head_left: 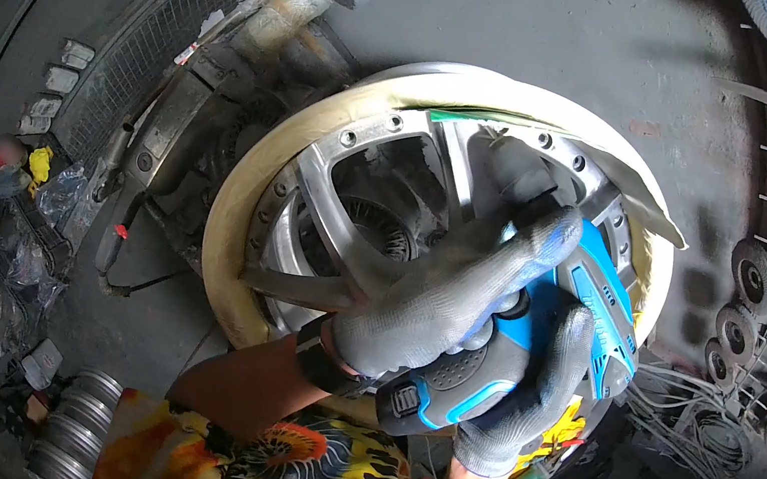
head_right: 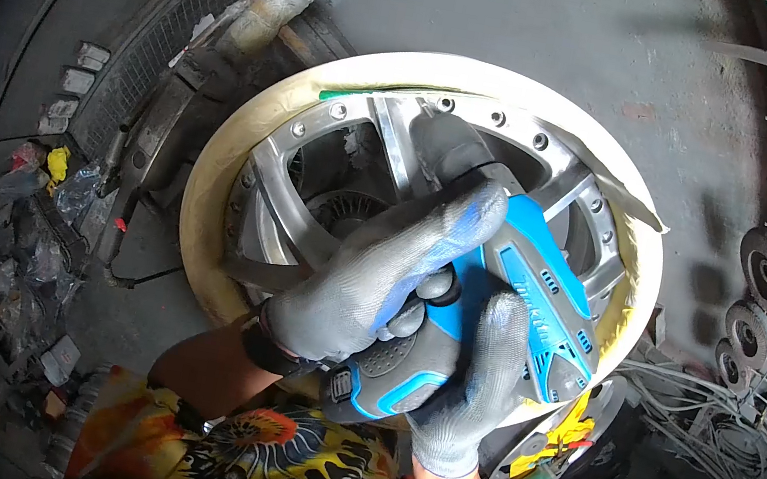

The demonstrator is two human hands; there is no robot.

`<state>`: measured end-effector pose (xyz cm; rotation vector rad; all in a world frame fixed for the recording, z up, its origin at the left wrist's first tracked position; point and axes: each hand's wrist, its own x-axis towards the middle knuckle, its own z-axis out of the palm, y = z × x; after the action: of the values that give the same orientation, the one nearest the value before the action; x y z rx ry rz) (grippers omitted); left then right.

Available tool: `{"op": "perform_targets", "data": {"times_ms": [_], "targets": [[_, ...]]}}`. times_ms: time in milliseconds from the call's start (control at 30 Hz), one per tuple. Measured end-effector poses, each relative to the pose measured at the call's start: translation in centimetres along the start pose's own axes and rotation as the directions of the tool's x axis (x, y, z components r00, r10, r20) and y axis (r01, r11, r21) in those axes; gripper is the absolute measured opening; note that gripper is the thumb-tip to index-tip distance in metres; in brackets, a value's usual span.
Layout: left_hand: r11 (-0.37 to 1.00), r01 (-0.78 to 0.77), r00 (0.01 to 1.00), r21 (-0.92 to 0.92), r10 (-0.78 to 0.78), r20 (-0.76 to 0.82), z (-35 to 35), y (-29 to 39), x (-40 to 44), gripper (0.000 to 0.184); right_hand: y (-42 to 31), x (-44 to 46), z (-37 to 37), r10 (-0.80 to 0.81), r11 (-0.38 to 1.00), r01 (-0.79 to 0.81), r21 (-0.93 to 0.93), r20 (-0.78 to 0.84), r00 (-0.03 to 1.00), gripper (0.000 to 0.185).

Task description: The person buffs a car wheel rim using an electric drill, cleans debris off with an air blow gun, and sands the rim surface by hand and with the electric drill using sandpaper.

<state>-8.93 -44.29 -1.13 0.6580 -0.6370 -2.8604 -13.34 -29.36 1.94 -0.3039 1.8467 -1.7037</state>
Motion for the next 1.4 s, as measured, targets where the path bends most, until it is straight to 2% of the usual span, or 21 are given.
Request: {"op": "perform_targets", "data": {"times_ms": [67, 167, 300, 400, 467, 500, 567, 633, 767, 867, 967, 1067, 1167, 1267, 1333, 1367, 1400], "targets": [[1.0, -0.021, 1.0, 0.018, 0.021, 0.016, -0.1, 0.0, 0.0, 0.036, 0.1, 0.1, 0.2, -0.016, 0.988, 0.015, 0.152, 0.008, 1.0, 0.05], [0.999, -0.025, 1.0, 0.02, 0.025, 0.009, -0.4, -0.6, 0.2, 0.037, 0.6, -0.1, 0.2, -0.074, 0.967, 0.053, 0.251, 0.075, 0.994, 0.049], [1.0, -0.018, 1.0, 0.013, 0.018, 0.006, -0.5, -0.9, 0.2, 0.038, 1.2, -0.5, -0.4, -0.07, 0.963, 0.032, 0.267, 0.133, 0.989, 0.049], [1.0, -0.008, 1.0, 0.0, 0.008, 0.026, -0.4, -0.6, 0.1, 0.039, 1.7, 0.5, -0.6, -0.138, 0.931, 0.069, 0.358, 0.171, 0.976, 0.049], [1.0, 0.005, 0.999, -0.001, -0.005, 0.047, -0.5, -0.2, -0.1, 0.039, 1.6, 1.5, 0.3, -0.299, 0.755, -0.014, 0.656, 0.363, 0.882, 0.05], [1.0, 0.01, 0.998, -0.001, -0.01, 0.056, -0.5, 0.0, -0.1, 0.04, 1.3, 1.5, 0.6, -0.299, 0.755, -0.015, 0.656, 0.363, 0.882, 0.05], [1.0, 0.018, 0.998, 0.0, -0.018, 0.063, -0.2, 0.2, -0.3, 0.04, 0.6, 1.4, 1.0, -0.207, 0.851, 0.001, 0.525, 0.334, 0.919, 0.052], [0.998, 0.058, 0.998, -0.013, -0.058, -0.015, 0.3, 0.2, -0.3, 0.038, 0.7, 1.6, 0.7, -0.215, 0.837, -0.01, 0.548, 0.344, 0.914, 0.052], [0.998, 0.059, 0.998, -0.001, -0.059, -0.002, 0.0, 0.1, -0.3, 0.037, 1.0, 1.6, 0.5, -0.25, 0.799, -0.005, 0.602, 0.34, 0.907, 0.052], [0.998, 0.057, 0.998, 0.006, -0.057, 0.001, 0.0, 0.1, -0.1, 0.036, 1.1, 1.4, 0.6, -0.266, 0.828, 0.045, 0.559, 0.32, 0.909, 0.051], [0.996, 0.087, 0.996, 0.0, -0.087, -0.009, 0.3, 0.2, 0.1, 0.034, 0.9, 1.5, 0.7, -0.245, 0.829, 0.027, 0.559, 0.32, 0.915, 0.049], [0.999, 0.03, 0.998, -0.027, -0.028, 0.062, 0.3, 0.3, 0.1, 0.033, 0.7, 1.6, 0.7, -0.24, 0.817, 0.005, 0.577, 0.332, 0.912, 0.048], [0.998, 0.02, 1.0, 0.056, -0.021, 0.021, 0.0, 0.1, 0.2, 0.034, 0.8, 1.7, 0.7, -0.237, 0.804, -0.022, 0.594, 0.353, 0.905, 0.047], [0.999, 0.041, 0.999, 0.022, -0.041, 0.004, -0.2, -0.3, 0.1, 0.036, 1.0, 1.6, 0.6, -0.241, 0.789, -0.039, 0.613, 0.368, 0.898, 0.048], [0.99, 0.138, 0.99, 0.026, -0.137, -0.027, 0.2, 0.5, -0.1, 0.038, 0.9, 1.1, 0.4, -0.254, 0.784, -0.038, 0.619, 0.376, 0.891, 0.05], [0.99, 0.137, 0.99, 0.025, -0.136, -0.025, 0.2, 0.4, 0.1, 0.038, 0.7, 0.2, 0.2, -0.124, 0.932, 0.06, 0.358, 0.158, 0.98, 0.053], [0.997, 0.061, 0.998, 0.036, -0.061, 0.01, 0.4, 0.1, 0.4, 0.039, 0.4, -0.3, 0.2, -0.064, 0.996, 0.07, 0.05, -0.104, 0.993, 0.056]]}}
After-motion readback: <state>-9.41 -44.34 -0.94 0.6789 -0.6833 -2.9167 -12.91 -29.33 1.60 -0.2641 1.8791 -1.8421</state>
